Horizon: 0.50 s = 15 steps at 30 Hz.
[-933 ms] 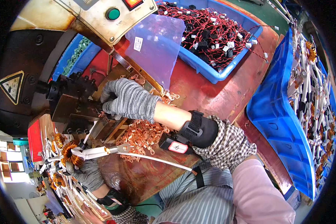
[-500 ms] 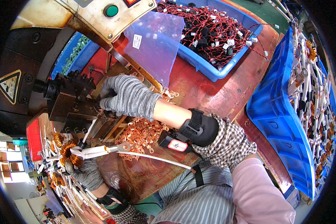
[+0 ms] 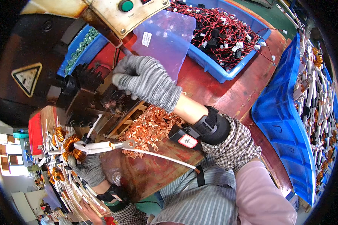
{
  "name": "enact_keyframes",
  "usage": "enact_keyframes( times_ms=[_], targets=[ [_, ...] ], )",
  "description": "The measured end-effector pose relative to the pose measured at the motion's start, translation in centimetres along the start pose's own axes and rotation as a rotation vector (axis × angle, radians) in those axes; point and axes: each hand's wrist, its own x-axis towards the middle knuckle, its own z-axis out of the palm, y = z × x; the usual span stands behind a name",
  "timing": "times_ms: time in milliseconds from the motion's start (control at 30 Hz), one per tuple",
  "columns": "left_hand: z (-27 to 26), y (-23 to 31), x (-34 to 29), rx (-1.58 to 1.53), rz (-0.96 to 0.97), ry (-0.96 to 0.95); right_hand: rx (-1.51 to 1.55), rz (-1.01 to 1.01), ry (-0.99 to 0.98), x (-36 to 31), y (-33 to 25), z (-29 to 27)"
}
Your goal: Assembling copper coils and wires using a crimping machine.
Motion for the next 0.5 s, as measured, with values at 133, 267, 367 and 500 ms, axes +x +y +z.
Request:
enact_keyframes(
  times_ms=[133,267,367,500],
  targets=[
    [0.3,0.4,-1.1,0.071,-0.005,-0.108,-0.190,-0.075,0.042,-2.8,-1.7,0.4],
    [2.1,0.0,-3.7,0.198,0.067,-0.039,-0.509,-0.412,-0.106,-6.5,-1.6,2.0],
    [1.7,1.0,-6.1,0.299,0.130,0.211,-0.655,-0.107,-0.554,-8.5,-1.6,3.2],
    [4.7,1.0,-9.6,0.089,0.060,0.132,-0.386,-0.094,-0.651,-10.8,-1.4,3.3]
  ],
)
